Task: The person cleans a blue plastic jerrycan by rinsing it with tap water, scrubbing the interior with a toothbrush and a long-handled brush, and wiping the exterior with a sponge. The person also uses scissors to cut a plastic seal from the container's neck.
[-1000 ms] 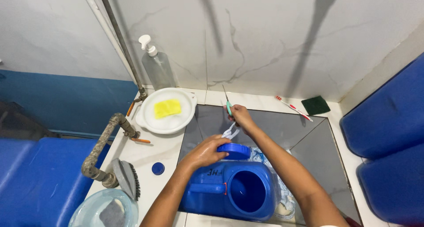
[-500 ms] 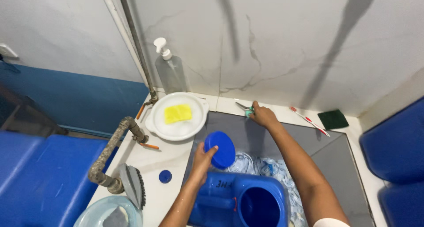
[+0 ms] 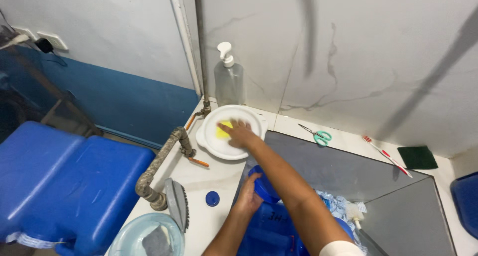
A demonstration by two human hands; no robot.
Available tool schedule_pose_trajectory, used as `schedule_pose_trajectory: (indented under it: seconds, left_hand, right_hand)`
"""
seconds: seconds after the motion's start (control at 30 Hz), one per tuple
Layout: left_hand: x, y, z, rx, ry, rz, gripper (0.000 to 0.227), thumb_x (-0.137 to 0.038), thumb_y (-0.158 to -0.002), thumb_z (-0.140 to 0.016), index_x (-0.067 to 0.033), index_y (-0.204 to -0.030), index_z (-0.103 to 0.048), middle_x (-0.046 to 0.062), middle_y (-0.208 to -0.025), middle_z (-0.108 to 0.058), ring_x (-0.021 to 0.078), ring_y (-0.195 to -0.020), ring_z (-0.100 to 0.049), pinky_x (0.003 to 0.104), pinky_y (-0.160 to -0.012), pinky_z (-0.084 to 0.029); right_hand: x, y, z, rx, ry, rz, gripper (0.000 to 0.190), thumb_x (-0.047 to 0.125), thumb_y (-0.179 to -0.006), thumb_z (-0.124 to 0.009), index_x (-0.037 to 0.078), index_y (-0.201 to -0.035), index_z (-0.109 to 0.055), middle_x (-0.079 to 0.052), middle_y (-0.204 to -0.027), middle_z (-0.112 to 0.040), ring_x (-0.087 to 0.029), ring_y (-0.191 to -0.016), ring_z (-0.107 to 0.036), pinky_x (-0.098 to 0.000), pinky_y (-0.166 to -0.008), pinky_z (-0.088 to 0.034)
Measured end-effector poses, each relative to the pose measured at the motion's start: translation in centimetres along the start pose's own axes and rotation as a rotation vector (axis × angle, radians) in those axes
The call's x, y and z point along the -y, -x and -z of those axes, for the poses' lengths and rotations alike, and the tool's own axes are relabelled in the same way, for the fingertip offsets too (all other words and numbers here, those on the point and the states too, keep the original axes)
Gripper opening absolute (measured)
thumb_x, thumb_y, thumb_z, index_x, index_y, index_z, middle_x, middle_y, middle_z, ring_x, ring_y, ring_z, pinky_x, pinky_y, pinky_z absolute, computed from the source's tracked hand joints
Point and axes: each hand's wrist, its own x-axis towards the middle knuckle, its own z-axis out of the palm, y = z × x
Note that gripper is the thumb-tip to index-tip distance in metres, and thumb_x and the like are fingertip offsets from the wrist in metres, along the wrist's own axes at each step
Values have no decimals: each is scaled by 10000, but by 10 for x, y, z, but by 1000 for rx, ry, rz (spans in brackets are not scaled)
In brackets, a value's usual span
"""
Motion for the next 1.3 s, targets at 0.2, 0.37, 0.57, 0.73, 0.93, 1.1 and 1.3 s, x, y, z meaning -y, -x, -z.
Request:
schedule_pose_trajectory:
  seconds: [0.2, 0.37, 0.57, 0.73, 0.93, 1.1, 1.3]
  left_hand:
    - [-8, 4, -15, -9, 84, 106, 620, -534, -1015, -412, -54, -1376, -563, 158, -1327, -661, 318, -1232, -631, 520, -1047, -506]
    - [-6, -17, -44, 88, 118, 22, 698, -620, -1018, -365, -62, -1384, -571, 144, -1394, -634, 289, -1283, -609, 476, -1082, -492]
    - [43, -32, -77, 158, 77, 187, 590, -558, -1047, -396, -104, -1372, -586, 129, -1337, -653, 296, -1227, -628, 492, -1088, -480]
    - [42, -32, -98, 124, 30, 215, 591, -542, -1053, -359, -80, -1332, -602, 146, -1268, -692, 319, -1176, -657, 532, -1071, -470]
    - [38, -18, -106, 165, 3, 240, 581, -528, -1045, -360, -80, -1301, -626, 138, -1240, -704, 316, -1172, -658, 533, -1065, -487]
    - [22, 10, -113, 87, 0, 165, 525, -519, -1065, -458, -77, -1309, -603, 133, -1263, -687, 288, -1178, -658, 477, -1070, -502]
    - [-17, 87, -100, 191, -670, -283, 417, -364, -1048, -567, -68, -1324, -663, 98, -1248, -713, 211, -1181, -679, 405, -1029, -473]
  right_hand:
    - [-2, 71, 43, 18, -777, -338, 673, 293, -861, -644, 243, -1523, -531, -323, -1288, -681, -450, -1098, -702, -448, -961, -538]
    - [-2, 212, 69, -335, -412, -247, 556, 366, -953, -683, 138, -1441, -549, -302, -1366, -526, -490, -1242, -500, -498, -1014, -446]
    - [-18, 279, 63, -411, -298, -507, 360, 300, -981, -551, 94, -1271, -610, -253, -1237, -582, -452, -1104, -602, -522, -902, -505]
    - [-31, 279, 70, -505, -272, -555, 221, 260, -1025, -499, 64, -1069, -591, -231, -1061, -641, -464, -946, -631, -570, -791, -489]
    - [-30, 302, 67, -499, -260, -680, 212, 248, -1048, -457, 75, -1089, -573, -216, -1006, -659, -455, -903, -644, -585, -768, -496]
    - [0, 290, 74, -606, -135, -365, 222, 252, -1054, -488, 43, -1118, -525, -236, -1038, -583, -469, -900, -616, -560, -682, -509]
    - [2, 205, 102, -677, -373, -382, 290, 310, -1001, -594, 65, -1156, -580, -206, -1086, -602, -410, -968, -618, -514, -780, -500]
